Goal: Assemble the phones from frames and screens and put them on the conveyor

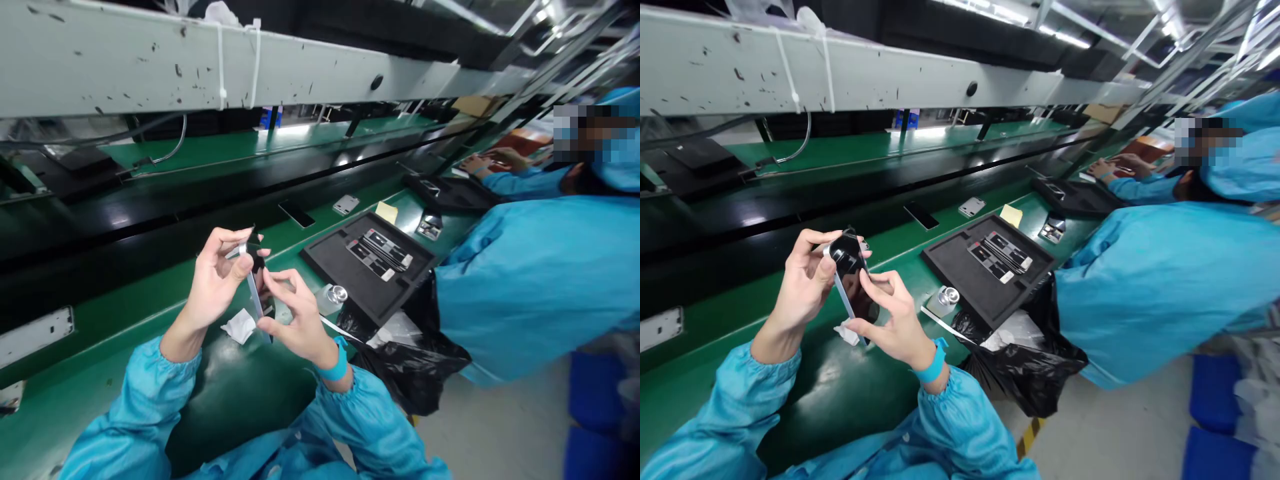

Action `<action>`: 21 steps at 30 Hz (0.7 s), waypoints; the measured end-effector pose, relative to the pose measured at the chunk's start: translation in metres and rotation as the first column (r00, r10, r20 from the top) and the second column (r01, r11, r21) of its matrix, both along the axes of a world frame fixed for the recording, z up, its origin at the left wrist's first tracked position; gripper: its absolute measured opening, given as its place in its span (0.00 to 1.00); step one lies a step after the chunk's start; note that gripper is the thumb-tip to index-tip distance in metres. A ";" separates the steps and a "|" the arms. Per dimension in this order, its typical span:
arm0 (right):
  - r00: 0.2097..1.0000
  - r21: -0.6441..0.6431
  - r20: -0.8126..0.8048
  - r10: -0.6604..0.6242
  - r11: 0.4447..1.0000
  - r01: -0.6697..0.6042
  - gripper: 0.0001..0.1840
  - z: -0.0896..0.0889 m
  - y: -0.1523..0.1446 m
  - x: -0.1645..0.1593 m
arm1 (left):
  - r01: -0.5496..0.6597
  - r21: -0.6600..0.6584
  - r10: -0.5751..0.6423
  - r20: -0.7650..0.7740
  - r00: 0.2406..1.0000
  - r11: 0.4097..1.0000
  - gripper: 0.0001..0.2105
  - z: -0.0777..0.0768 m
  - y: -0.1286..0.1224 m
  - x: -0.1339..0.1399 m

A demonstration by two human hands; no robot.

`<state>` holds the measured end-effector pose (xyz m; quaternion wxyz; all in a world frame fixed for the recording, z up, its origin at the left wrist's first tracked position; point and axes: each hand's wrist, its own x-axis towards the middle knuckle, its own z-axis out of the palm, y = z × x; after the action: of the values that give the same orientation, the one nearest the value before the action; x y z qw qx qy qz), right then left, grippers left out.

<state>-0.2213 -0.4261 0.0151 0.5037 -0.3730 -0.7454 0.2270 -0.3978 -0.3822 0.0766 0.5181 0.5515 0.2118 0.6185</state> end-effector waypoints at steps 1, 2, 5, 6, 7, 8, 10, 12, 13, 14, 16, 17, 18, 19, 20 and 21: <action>1.000 0.014 0.018 -0.004 1.000 0.004 0.43 -0.003 0.003 -0.002 | -0.019 -0.005 0.019 0.016 1.000 1.000 0.22 -0.001 -0.001 0.003; 1.000 0.025 0.031 -0.003 1.000 0.002 0.42 -0.005 0.004 -0.004 | -0.039 -0.026 0.040 0.046 0.998 0.999 0.23 -0.002 -0.003 0.007; 0.999 0.047 0.050 -0.010 0.999 0.008 0.37 -0.009 0.003 -0.008 | -0.045 -0.167 0.072 0.159 0.985 0.985 0.30 -0.006 -0.003 0.019; 0.999 0.046 0.036 -0.039 0.998 0.037 0.37 -0.007 0.002 -0.008 | -0.021 -0.225 0.063 0.183 0.981 0.974 0.32 -0.007 -0.002 0.022; 0.997 0.034 -0.002 -0.081 0.996 0.081 0.38 -0.003 0.001 -0.007 | 0.020 -0.277 0.036 0.196 0.980 0.961 0.34 -0.007 -0.002 0.024; 0.990 0.004 -0.060 -0.126 0.992 0.126 0.40 0.003 0.000 -0.006 | 0.068 -0.319 -0.004 0.197 0.980 0.945 0.35 -0.008 -0.003 0.025; 0.966 -0.127 -0.195 -0.167 0.981 0.144 0.41 0.019 0.002 -0.002 | 0.164 -0.363 -0.106 0.175 0.979 0.917 0.37 -0.008 -0.006 0.026; 0.950 -0.299 -0.286 -0.123 0.954 0.034 0.42 0.035 0.006 0.002 | 0.214 -0.363 -0.180 0.126 0.976 0.907 0.36 -0.007 -0.012 0.026; 0.946 -0.368 -0.311 -0.090 0.929 -0.033 0.44 0.042 0.009 0.003 | 0.210 -0.350 -0.190 0.092 0.978 0.913 0.35 -0.005 -0.015 0.027; 0.942 -0.414 -0.328 -0.064 0.907 -0.082 0.45 0.048 0.010 0.004 | 0.197 -0.331 -0.187 0.061 0.980 0.923 0.33 -0.004 -0.019 0.027; 0.936 -0.441 -0.347 -0.058 0.891 -0.108 0.44 0.056 0.008 0.005 | 0.172 -0.284 -0.175 0.017 0.984 0.943 0.31 0.000 -0.025 0.028; 0.935 -0.433 -0.349 -0.069 0.896 -0.096 0.44 0.059 0.004 0.005 | 0.168 -0.259 -0.173 0.002 0.985 0.951 0.30 0.002 -0.028 0.028; 0.936 -0.425 -0.343 -0.076 0.901 -0.082 0.43 0.063 0.000 0.005 | 0.169 -0.236 -0.176 -0.008 0.984 0.957 0.30 0.004 -0.031 0.028; 0.941 -0.420 -0.329 -0.078 0.905 -0.072 0.43 0.066 -0.004 0.006 | 0.174 -0.219 -0.182 -0.016 0.983 0.960 0.29 0.005 -0.034 0.028; 0.948 -0.419 -0.309 -0.072 0.906 -0.068 0.43 0.069 -0.008 0.007 | 0.179 -0.208 -0.188 -0.025 0.982 0.962 0.29 0.005 -0.036 0.027; 0.956 -0.417 -0.287 -0.062 0.906 -0.066 0.43 0.073 -0.011 0.008 | 0.177 -0.195 -0.187 -0.039 0.982 0.965 0.29 0.005 -0.037 0.027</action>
<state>-0.2133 -0.4373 0.0876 0.5160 -0.4344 -0.5957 0.4362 -0.3704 -0.4192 0.0812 0.6169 0.5338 0.2332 0.5293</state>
